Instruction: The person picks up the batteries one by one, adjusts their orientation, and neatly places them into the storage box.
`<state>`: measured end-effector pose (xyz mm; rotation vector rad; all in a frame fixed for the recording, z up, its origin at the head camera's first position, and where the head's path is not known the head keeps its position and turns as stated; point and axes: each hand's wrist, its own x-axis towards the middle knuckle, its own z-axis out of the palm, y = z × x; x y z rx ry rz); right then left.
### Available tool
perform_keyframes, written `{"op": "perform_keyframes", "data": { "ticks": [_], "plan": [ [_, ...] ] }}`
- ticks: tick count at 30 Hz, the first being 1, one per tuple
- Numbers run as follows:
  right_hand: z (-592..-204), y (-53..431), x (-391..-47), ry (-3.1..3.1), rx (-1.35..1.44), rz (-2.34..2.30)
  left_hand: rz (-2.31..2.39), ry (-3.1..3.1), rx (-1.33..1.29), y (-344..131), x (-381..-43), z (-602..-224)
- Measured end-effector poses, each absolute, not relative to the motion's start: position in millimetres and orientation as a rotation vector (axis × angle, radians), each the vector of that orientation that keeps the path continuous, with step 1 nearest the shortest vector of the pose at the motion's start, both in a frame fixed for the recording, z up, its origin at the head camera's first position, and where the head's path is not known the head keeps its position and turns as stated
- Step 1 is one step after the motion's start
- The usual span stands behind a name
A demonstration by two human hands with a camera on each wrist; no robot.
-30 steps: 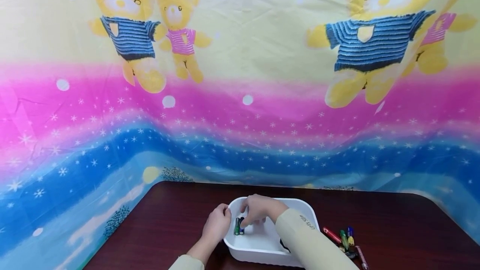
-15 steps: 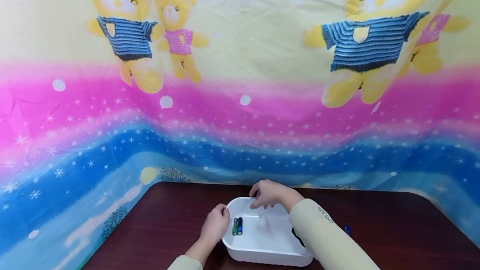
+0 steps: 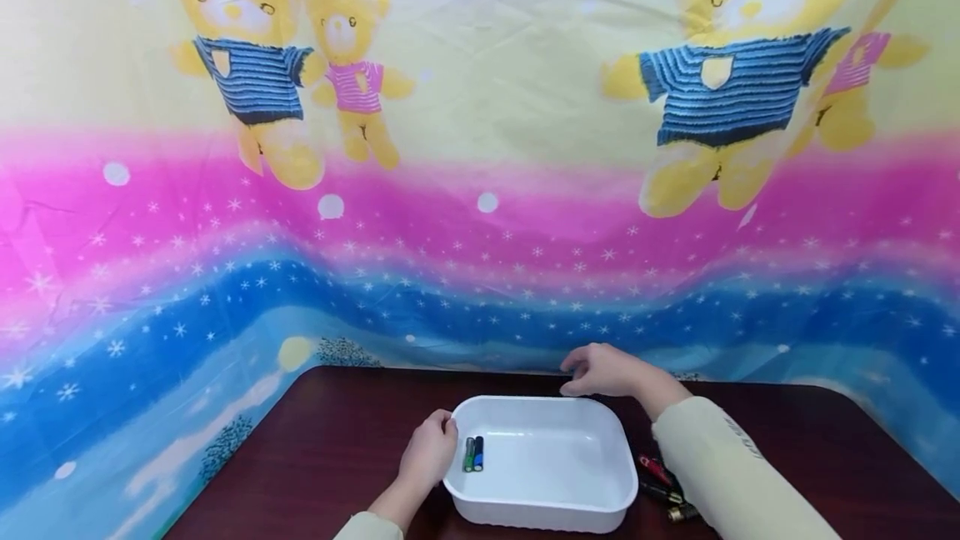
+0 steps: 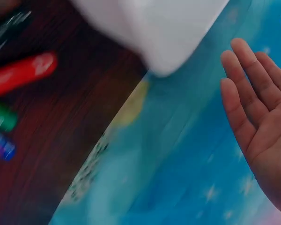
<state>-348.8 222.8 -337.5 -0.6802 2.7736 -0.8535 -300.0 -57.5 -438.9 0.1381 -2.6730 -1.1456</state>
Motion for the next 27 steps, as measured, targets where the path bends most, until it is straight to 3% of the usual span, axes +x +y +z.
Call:
{"op": "perform_keyframes", "data": {
  "ticks": [14,21,27],
  "plan": [
    [-367.2,309.3,-320.7,2.688,-0.739,-0.824,-1.175,-2.698,0.137,-58.5,-295.4,-434.7],
    [-383.3,320.4,-307.6,2.74,-0.81,-0.579,-1.17,-2.694,0.128,-58.3,-296.1,-433.2],
    [-392.6,317.7,-302.9,2.706,-0.708,-0.546,-1.141,-2.717,0.171,-58.4,-294.6,-432.4]
  ]
}}
